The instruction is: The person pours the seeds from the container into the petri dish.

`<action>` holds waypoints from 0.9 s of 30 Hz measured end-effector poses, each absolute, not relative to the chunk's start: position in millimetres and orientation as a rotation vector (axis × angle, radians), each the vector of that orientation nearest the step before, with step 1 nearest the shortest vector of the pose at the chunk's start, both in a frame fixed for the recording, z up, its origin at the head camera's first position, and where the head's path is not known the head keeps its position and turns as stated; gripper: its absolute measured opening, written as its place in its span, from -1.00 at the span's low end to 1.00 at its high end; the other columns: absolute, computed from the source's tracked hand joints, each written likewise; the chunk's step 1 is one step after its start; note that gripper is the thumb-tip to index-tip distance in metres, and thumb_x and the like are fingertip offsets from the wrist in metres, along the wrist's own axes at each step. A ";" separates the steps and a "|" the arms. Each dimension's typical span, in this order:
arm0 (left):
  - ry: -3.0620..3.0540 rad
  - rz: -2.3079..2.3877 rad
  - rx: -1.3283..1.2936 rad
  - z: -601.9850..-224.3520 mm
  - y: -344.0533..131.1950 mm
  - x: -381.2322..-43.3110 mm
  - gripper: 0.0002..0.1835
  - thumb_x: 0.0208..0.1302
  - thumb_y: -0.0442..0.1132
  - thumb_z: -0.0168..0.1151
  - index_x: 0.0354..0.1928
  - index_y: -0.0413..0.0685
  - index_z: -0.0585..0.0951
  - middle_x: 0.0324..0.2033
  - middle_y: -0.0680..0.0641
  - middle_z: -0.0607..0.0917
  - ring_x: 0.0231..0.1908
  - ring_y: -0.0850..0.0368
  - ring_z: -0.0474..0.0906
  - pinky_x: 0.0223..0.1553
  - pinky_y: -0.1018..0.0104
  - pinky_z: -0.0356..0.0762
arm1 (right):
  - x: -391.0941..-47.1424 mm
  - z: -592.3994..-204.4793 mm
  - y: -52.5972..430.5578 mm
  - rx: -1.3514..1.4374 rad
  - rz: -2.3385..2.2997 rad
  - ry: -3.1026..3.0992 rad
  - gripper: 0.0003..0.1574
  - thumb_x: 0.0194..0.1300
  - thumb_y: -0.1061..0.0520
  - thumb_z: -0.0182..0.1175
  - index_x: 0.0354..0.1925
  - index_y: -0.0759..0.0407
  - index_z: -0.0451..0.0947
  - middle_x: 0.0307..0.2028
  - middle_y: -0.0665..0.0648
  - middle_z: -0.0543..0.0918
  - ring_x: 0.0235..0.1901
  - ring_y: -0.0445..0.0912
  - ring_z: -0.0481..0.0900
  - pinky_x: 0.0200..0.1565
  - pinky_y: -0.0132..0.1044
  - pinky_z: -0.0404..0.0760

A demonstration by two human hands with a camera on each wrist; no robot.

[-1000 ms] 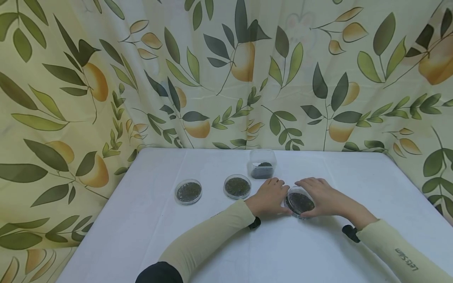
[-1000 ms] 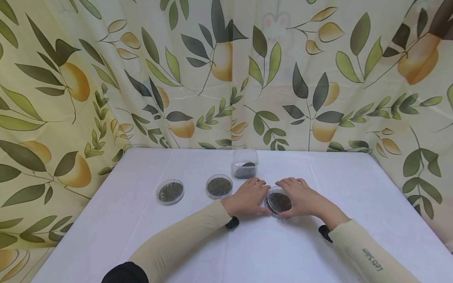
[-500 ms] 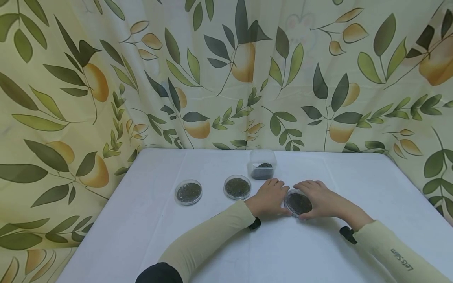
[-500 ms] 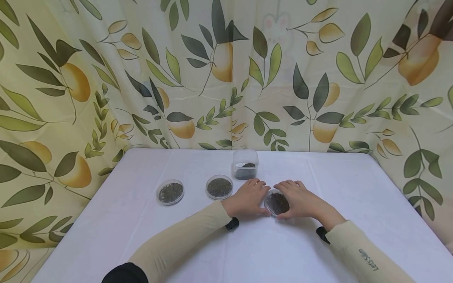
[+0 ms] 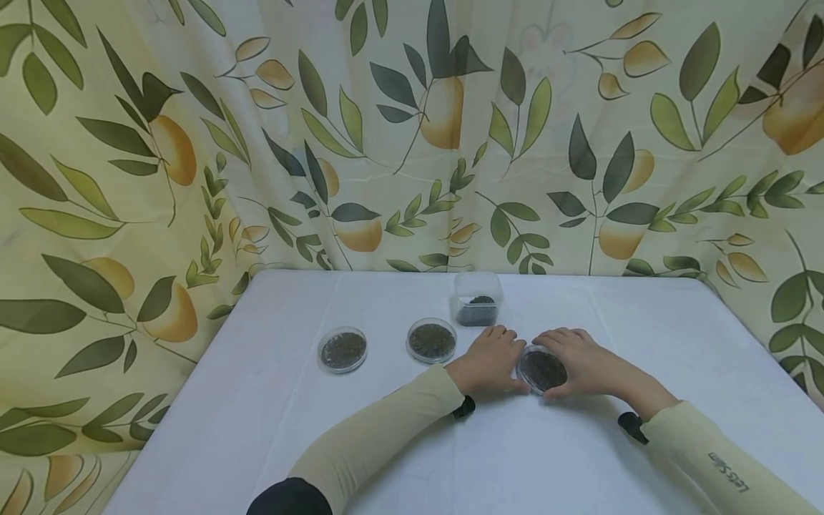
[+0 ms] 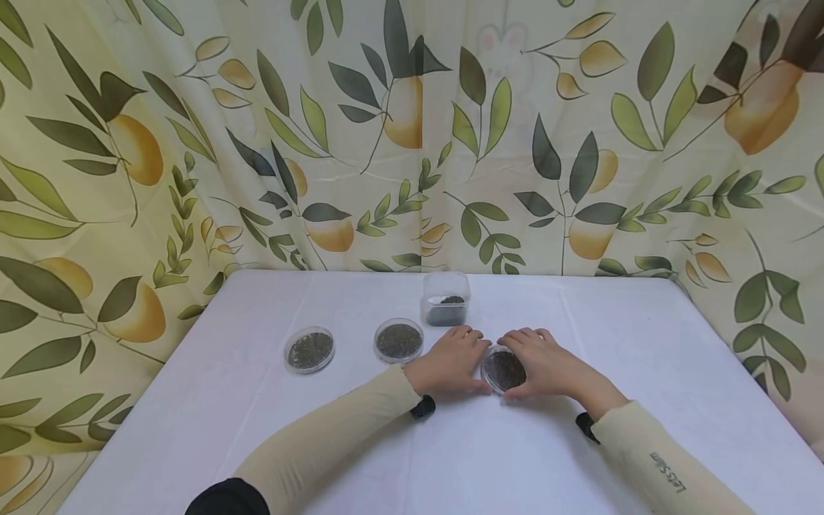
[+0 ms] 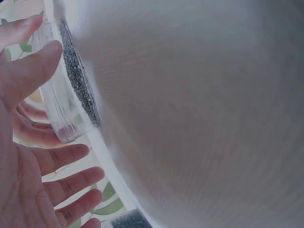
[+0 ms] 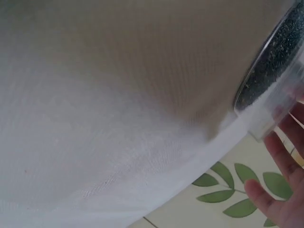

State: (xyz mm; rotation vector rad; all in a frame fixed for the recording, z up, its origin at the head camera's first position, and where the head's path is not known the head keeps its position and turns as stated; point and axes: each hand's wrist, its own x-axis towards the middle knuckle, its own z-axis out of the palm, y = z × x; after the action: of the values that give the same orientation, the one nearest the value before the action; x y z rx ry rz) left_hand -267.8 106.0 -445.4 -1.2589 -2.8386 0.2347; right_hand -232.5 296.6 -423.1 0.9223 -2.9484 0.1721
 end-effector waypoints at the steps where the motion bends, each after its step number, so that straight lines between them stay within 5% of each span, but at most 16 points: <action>1: -2.836 0.235 -1.262 -444.9 105.7 -267.7 -0.12 0.05 0.51 -0.01 0.32 0.14 0.31 0.21 0.10 0.40 0.24 0.20 0.25 0.33 0.33 0.15 | -232.7 -423.1 296.5 0.920 0.176 -2.952 0.07 -0.27 -0.35 0.46 0.07 0.28 0.45 0.01 0.23 0.56 0.06 0.19 0.46 0.03 0.25 0.37; 16: -2.813 0.191 -1.284 -441.9 106.2 -268.1 -0.12 0.02 0.54 -0.04 0.29 0.17 0.34 0.19 0.10 0.43 0.21 0.20 0.28 0.32 0.32 0.16 | -231.8 -424.0 299.0 0.876 0.216 -2.979 0.15 -0.28 -0.39 0.44 0.13 0.30 0.41 0.05 0.26 0.54 0.09 0.21 0.45 0.06 0.25 0.35; 27: -2.804 0.228 -1.236 -434.9 97.7 -267.3 -0.01 0.06 0.52 -0.05 0.45 0.16 0.09 0.32 0.06 0.32 0.28 0.17 0.27 0.34 0.30 0.18 | -230.4 -416.3 302.5 0.821 0.202 -2.975 0.29 -0.24 -0.41 0.41 0.27 0.31 0.24 0.21 0.34 0.41 0.19 0.24 0.34 0.11 0.29 0.27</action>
State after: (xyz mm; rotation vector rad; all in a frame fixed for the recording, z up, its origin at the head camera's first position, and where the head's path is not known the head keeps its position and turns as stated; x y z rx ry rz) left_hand -267.3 97.7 -434.9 -1.2355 -2.8042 0.2282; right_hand -230.4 302.5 -416.3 0.8208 -2.9751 0.2022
